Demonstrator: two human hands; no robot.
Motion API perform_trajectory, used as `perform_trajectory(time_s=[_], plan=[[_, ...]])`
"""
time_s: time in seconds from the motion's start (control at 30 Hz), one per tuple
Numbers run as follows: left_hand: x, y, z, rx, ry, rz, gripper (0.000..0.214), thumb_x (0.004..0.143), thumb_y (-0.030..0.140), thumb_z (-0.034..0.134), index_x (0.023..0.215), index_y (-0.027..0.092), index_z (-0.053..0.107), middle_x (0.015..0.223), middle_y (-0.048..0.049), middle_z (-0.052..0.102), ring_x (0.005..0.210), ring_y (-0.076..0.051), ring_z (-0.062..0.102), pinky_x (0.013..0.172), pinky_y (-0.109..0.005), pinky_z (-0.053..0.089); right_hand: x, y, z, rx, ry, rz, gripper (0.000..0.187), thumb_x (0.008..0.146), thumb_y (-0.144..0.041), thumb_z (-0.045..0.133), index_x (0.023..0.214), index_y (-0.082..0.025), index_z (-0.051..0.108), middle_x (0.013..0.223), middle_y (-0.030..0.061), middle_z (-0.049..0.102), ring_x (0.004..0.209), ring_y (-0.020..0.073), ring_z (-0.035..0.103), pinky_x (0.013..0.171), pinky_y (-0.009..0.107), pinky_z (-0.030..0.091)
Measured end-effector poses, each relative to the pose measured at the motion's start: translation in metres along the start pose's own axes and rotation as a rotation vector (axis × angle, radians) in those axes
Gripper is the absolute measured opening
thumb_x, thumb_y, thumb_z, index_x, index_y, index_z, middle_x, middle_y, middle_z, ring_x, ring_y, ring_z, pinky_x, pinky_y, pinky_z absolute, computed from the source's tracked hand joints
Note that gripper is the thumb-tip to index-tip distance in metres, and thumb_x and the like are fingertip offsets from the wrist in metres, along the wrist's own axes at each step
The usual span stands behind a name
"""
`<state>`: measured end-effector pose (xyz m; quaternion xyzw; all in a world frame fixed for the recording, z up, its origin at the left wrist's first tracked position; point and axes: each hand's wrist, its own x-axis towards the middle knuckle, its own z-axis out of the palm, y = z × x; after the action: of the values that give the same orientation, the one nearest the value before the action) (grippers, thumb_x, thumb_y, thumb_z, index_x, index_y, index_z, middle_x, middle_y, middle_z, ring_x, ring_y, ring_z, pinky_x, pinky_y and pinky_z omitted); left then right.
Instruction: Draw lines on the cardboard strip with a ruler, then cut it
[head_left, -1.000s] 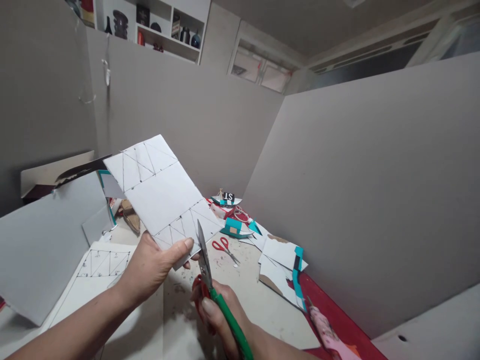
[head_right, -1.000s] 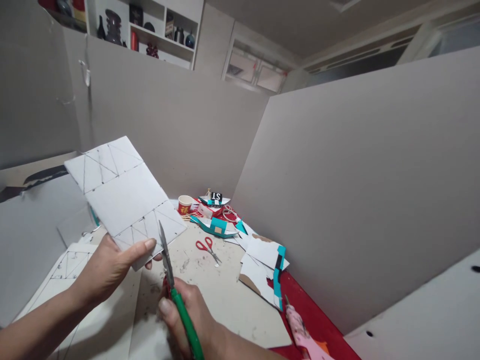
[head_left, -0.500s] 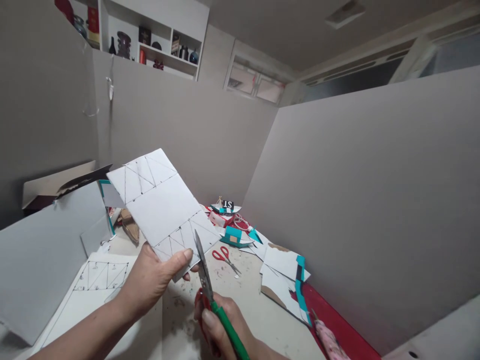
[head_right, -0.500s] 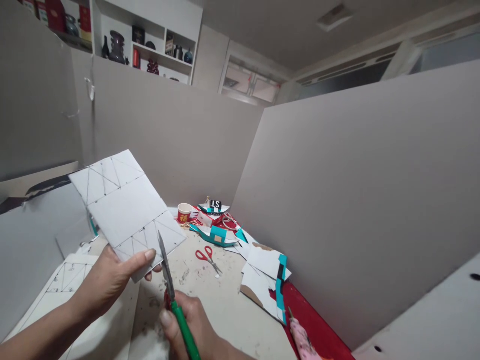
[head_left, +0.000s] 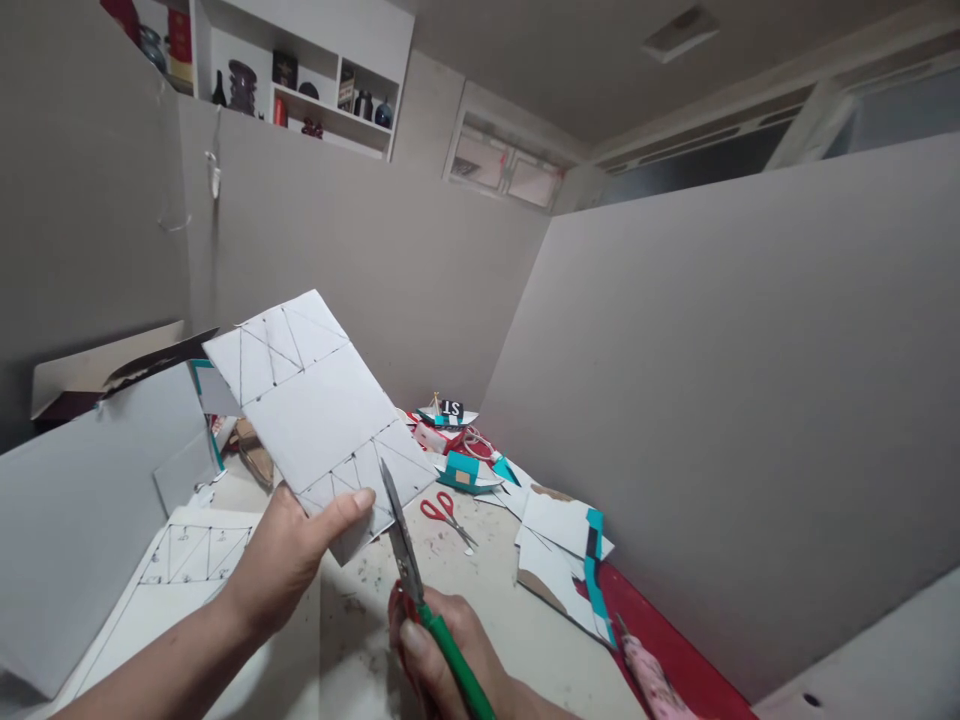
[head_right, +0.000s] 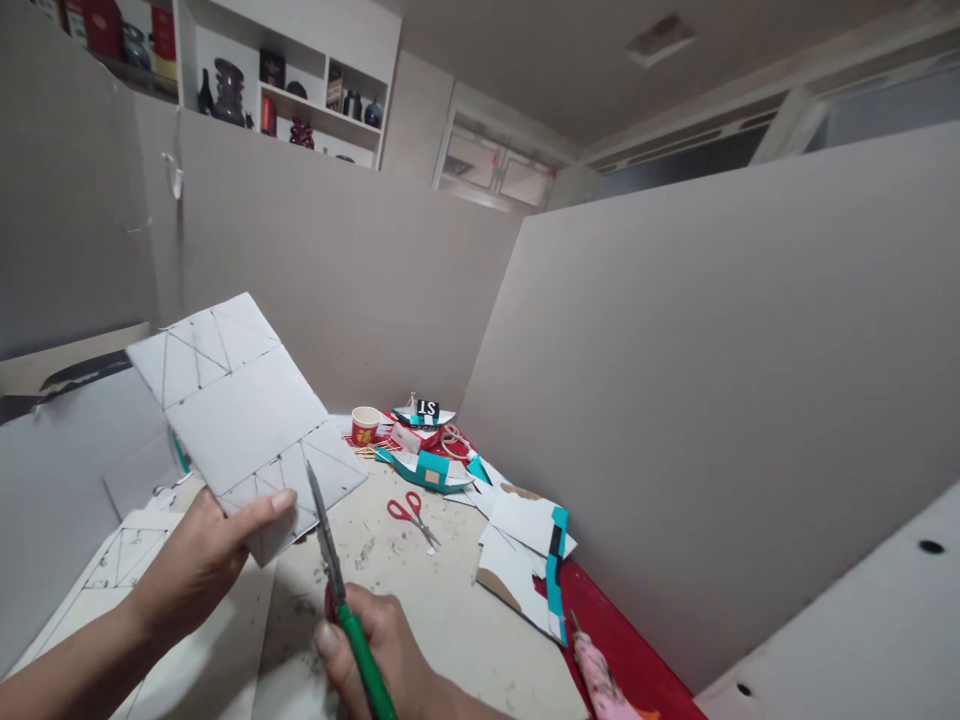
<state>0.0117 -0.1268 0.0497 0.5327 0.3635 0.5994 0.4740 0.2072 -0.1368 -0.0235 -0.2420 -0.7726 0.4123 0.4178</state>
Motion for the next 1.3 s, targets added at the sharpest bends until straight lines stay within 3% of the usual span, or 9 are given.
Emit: perform_trajectory(time_s=[0.07, 0.13, 0.4, 1.13, 1.3], plan=[[0.0, 0.001, -0.001, -0.057, 0.055, -0.003, 0.036, 0.082, 0.045, 0.078, 0.108, 0.019, 0.076, 0.116, -0.0083, 0.078, 0.114, -0.026, 0.068, 0.101, -0.034, 0.053, -0.001, 0.0, 0.0, -0.013, -0.011, -0.001, 0.042, 0.099, -0.056, 0.045, 0.075, -0.022, 0.044, 0.058, -0.0055, 0.036, 0.051, 0.0103, 0.033, 0.048, 0.025, 0.029], [0.0, 0.002, 0.0, -0.075, 0.107, -0.019, 0.044, 0.08, 0.045, 0.08, 0.114, 0.018, 0.075, 0.122, -0.0101, 0.076, 0.117, -0.028, 0.068, 0.102, -0.036, 0.053, -0.002, 0.0, 0.0, -0.032, -0.019, 0.002, 0.043, 0.098, -0.058, 0.045, 0.075, -0.022, 0.043, 0.059, -0.0055, 0.034, 0.053, 0.0106, 0.033, 0.048, 0.025, 0.029], [0.0, 0.0, 0.006, -0.009, 0.144, -0.003, 0.057, 0.075, 0.048, 0.083, 0.121, 0.015, 0.073, 0.119, -0.0138, 0.077, 0.114, -0.033, 0.071, 0.1, -0.043, 0.056, -0.001, -0.006, -0.004, -0.104, -0.063, 0.047, 0.042, 0.099, -0.058, 0.043, 0.087, -0.02, 0.053, 0.063, -0.0021, 0.047, 0.058, 0.0136, 0.045, 0.052, 0.025, 0.037], [-0.001, -0.006, 0.011, -0.027, 0.135, -0.047, 0.06, 0.077, 0.048, 0.081, 0.127, 0.016, 0.07, 0.111, -0.0113, 0.08, 0.117, -0.032, 0.069, 0.102, -0.043, 0.055, -0.004, -0.004, 0.001, -0.013, -0.008, 0.047, 0.047, 0.101, -0.06, 0.042, 0.074, -0.021, 0.044, 0.062, -0.0042, 0.04, 0.057, 0.0102, 0.036, 0.052, 0.024, 0.035], [0.0, -0.006, 0.012, -0.034, 0.131, -0.046, 0.061, 0.078, 0.049, 0.081, 0.128, 0.017, 0.069, 0.122, -0.0112, 0.077, 0.119, -0.03, 0.068, 0.103, -0.041, 0.053, -0.007, 0.003, 0.0, -0.022, 0.001, 0.074, 0.046, 0.101, -0.058, 0.044, 0.073, -0.021, 0.041, 0.061, -0.0054, 0.035, 0.056, 0.01, 0.032, 0.05, 0.025, 0.03]])
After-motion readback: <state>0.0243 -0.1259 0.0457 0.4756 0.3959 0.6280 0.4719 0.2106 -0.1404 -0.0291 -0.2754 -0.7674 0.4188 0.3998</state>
